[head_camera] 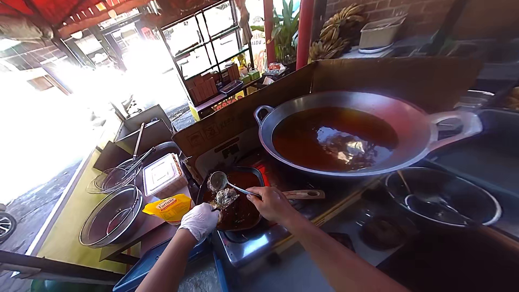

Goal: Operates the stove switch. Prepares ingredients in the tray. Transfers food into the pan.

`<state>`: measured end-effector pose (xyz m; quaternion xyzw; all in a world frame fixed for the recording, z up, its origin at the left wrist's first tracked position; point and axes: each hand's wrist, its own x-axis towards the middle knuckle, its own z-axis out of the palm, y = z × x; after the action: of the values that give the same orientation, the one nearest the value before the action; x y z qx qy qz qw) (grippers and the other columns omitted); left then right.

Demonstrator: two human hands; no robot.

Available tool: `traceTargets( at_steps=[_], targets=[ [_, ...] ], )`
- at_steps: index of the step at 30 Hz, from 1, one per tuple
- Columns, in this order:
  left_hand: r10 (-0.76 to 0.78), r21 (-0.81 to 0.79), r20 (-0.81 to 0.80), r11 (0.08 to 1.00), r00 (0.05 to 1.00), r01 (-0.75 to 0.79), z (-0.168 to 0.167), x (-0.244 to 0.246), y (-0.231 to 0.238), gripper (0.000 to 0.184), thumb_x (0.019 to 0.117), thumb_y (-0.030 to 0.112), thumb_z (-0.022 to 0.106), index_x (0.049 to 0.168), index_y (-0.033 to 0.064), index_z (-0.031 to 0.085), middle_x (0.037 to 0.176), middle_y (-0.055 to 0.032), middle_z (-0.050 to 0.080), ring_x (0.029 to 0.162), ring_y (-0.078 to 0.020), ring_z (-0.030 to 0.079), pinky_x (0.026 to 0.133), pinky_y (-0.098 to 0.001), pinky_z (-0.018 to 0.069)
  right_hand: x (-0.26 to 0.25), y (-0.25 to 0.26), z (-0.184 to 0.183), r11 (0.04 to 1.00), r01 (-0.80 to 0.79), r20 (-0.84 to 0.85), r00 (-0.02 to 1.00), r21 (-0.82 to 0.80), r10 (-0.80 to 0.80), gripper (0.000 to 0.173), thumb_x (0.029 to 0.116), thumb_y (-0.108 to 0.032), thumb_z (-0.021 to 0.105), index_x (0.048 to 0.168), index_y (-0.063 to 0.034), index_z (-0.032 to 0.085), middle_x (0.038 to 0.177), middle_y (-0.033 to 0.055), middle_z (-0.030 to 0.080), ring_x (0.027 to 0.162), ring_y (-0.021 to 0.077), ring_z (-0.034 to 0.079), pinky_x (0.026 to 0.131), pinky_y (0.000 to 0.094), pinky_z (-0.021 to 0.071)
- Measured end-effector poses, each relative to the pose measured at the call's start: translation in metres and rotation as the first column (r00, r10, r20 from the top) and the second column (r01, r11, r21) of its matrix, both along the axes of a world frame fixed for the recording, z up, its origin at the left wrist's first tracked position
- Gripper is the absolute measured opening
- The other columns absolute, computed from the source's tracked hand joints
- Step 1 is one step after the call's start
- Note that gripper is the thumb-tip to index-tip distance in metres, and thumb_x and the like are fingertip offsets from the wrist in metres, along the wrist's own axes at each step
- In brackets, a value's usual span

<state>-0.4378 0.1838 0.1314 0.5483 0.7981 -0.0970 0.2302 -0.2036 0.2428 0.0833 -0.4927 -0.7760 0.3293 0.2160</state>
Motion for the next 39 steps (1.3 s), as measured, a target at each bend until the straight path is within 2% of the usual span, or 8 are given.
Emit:
traceTargets(
  at_steps=[6,10,14,19,25,30,34,39],
  targets=[
    [-0.021,-0.030,-0.179,0.999,0.984,0.016,0.012,0.023,0.017,0.042,0.1021,0.047,0.044,0.105,0.0150,0.071,0.106,-0.0097,0.073,0.103,-0.0287,0.070,0.085,-0.0584,0.0533,0.005,-0.003,-0.002,1.000,0.022,-0.015,1.000,-0.020,-0.022,0.031,0.1074,-0.039,0.050,0.126,-0.0299,0.073,0.109,-0.0049,0.076,0.104,0.0129,0.071,0.093,0.0468,0.0560],
    [-0.022,-0.045,-0.224,0.999,0.974,0.012,0.021,0.030,0.020,0.043,0.1024,0.045,0.043,0.105,0.0121,0.070,0.110,-0.0123,0.072,0.107,-0.0309,0.069,0.087,-0.0595,0.0526,0.008,-0.004,-0.002,0.998,0.051,-0.027,0.998,-0.023,-0.052,0.030,0.1073,-0.037,0.051,0.125,-0.0288,0.074,0.107,-0.0037,0.076,0.102,0.0141,0.071,0.091,0.0477,0.0561],
    [-0.003,-0.043,-0.198,0.999,0.980,-0.006,0.026,0.026,0.021,0.043,0.1028,0.044,0.042,0.104,0.0110,0.070,0.109,-0.0131,0.072,0.107,-0.0310,0.069,0.087,-0.0594,0.0528,0.010,-0.003,-0.004,0.997,0.078,-0.044,0.996,-0.026,-0.079,0.030,0.1069,-0.038,0.052,0.126,-0.0284,0.074,0.109,-0.0033,0.076,0.103,0.0146,0.071,0.092,0.0486,0.0561],
    [0.069,-0.080,-0.049,0.994,0.996,-0.072,0.018,-0.002,0.031,0.045,0.1038,0.043,0.047,0.104,0.0049,0.070,0.106,-0.0164,0.072,0.101,-0.0312,0.069,0.088,-0.0576,0.0526,0.010,-0.003,-0.006,0.994,0.108,-0.074,0.991,-0.015,-0.109,0.030,0.1068,-0.038,0.053,0.123,-0.0271,0.075,0.107,-0.0028,0.076,0.100,0.0149,0.072,0.090,0.0488,0.0568],
    [0.145,-0.051,-0.046,0.988,0.988,-0.147,0.022,-0.019,0.020,0.040,0.1022,0.044,0.048,0.108,0.0098,0.068,0.096,-0.0082,0.076,0.088,-0.0236,0.073,0.083,-0.0518,0.0555,0.008,-0.005,-0.003,0.994,0.103,-0.065,0.992,-0.047,-0.106,0.028,0.1067,-0.037,0.053,0.122,-0.0288,0.075,0.105,-0.0045,0.076,0.099,0.0128,0.071,0.089,0.0468,0.0568],
    [0.135,0.000,-0.168,0.991,0.976,-0.137,0.040,-0.015,0.009,0.042,0.1014,0.045,0.050,0.106,0.0078,0.070,0.106,-0.0142,0.073,0.103,-0.0315,0.069,0.088,-0.0595,0.0523,0.007,-0.005,-0.006,0.993,0.095,-0.055,0.994,-0.069,-0.098,0.031,0.1068,-0.039,0.052,0.125,-0.0274,0.074,0.111,-0.0032,0.076,0.106,0.0144,0.070,0.095,0.0476,0.0550],
    [0.119,-0.073,-0.141,0.989,0.983,-0.130,0.035,-0.019,0.018,0.039,0.1001,0.039,0.054,0.103,0.0038,0.070,0.106,-0.0166,0.071,0.102,-0.0320,0.069,0.087,-0.0584,0.0519,0.006,-0.005,-0.005,0.993,0.090,-0.038,0.995,-0.081,-0.093,0.031,0.1067,-0.040,0.051,0.125,-0.0281,0.074,0.111,-0.0034,0.076,0.106,0.0143,0.070,0.095,0.0482,0.0550],
    [0.084,-0.151,-0.073,0.984,0.994,-0.095,0.029,-0.022,0.028,0.040,0.1038,0.039,0.051,0.103,0.0036,0.071,0.104,-0.0144,0.070,0.095,-0.0261,0.067,0.086,-0.0504,0.0524,0.006,-0.004,-0.007,0.994,0.085,-0.036,0.995,-0.073,-0.088,0.030,0.1065,-0.039,0.052,0.124,-0.0288,0.074,0.108,-0.0033,0.076,0.104,0.0143,0.070,0.094,0.0479,0.0549]
  ],
)
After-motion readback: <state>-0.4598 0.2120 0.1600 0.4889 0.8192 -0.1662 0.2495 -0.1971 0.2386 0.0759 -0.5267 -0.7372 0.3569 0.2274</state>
